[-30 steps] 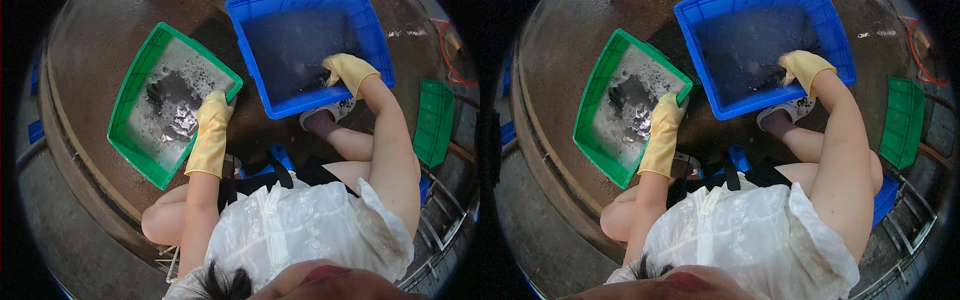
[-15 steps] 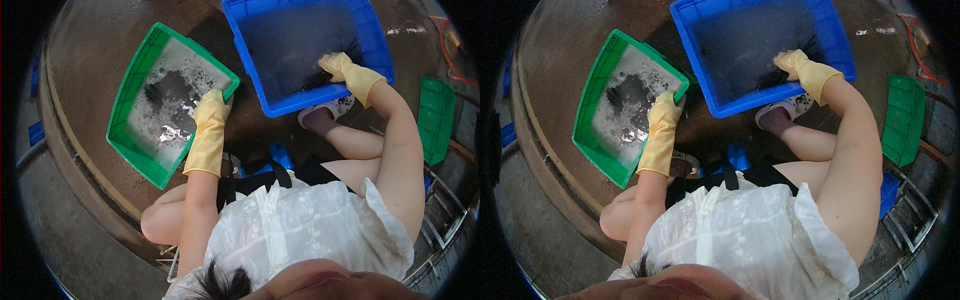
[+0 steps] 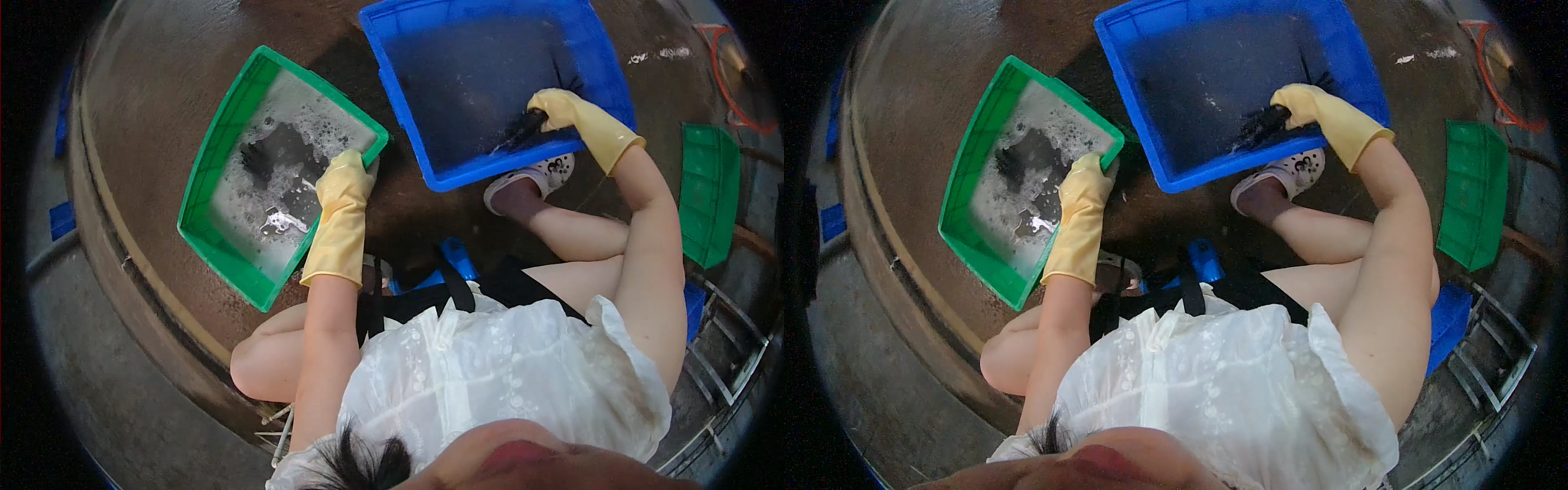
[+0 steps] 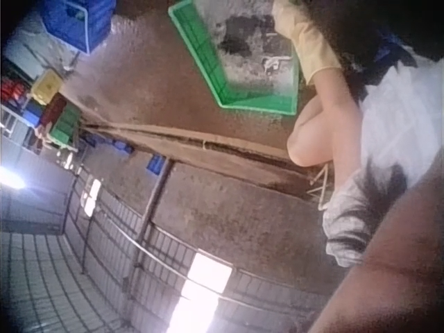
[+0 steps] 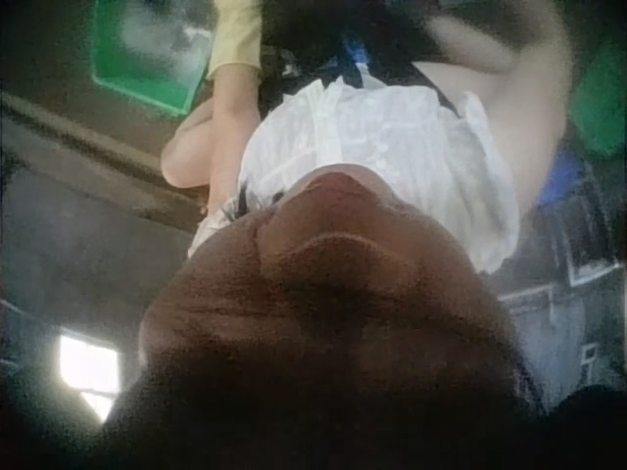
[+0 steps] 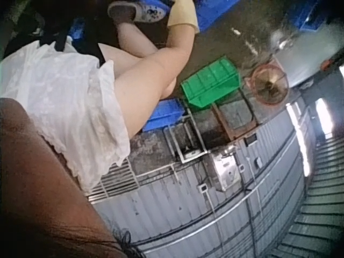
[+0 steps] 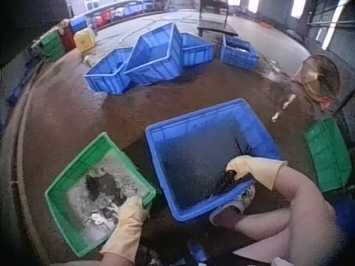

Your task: The recorder is washing long black rod-like tools in a bin of soapy water and rinsing them in a separate bin.

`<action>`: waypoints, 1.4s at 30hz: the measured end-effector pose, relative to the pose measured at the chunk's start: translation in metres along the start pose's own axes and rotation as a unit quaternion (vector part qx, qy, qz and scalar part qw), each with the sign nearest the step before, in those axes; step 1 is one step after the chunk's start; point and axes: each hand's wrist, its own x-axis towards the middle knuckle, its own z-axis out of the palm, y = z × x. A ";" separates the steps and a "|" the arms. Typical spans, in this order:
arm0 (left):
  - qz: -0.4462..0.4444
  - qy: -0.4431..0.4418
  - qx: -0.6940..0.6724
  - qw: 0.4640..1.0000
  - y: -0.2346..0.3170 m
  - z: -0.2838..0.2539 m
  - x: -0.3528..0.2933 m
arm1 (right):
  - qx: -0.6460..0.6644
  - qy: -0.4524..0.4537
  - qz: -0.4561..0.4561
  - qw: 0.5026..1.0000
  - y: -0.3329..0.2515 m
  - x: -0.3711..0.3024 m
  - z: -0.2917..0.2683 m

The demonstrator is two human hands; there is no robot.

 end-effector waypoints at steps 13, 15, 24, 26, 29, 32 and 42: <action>0.033 0.039 -0.012 0.999 -0.004 0.008 0.001 | 0.443 0.465 -0.258 0.722 0.002 -0.027 -0.124; 0.028 0.043 -0.015 0.999 -0.003 0.008 0.000 | 0.427 0.515 -0.211 0.713 -0.001 -0.018 -0.115; 0.022 0.043 -0.012 0.999 0.004 -0.001 -0.003 | 0.446 0.548 -0.156 0.690 0.001 0.046 -0.075; 0.017 0.041 -0.009 0.999 0.003 -0.003 -0.003 | 0.458 0.556 -0.236 0.652 -0.002 0.051 -0.076; 0.000 0.020 -0.003 1.000 0.004 -0.007 -0.006 | 0.527 0.595 -0.174 0.581 -0.009 0.045 -0.086; 0.027 0.042 -0.050 0.998 0.000 -0.002 -0.008 | 0.642 0.569 -0.162 0.488 -0.009 0.027 -0.121; 0.330 0.175 -0.295 0.879 0.136 -0.078 -0.046 | 0.860 0.337 -0.115 0.366 -0.120 0.008 -0.163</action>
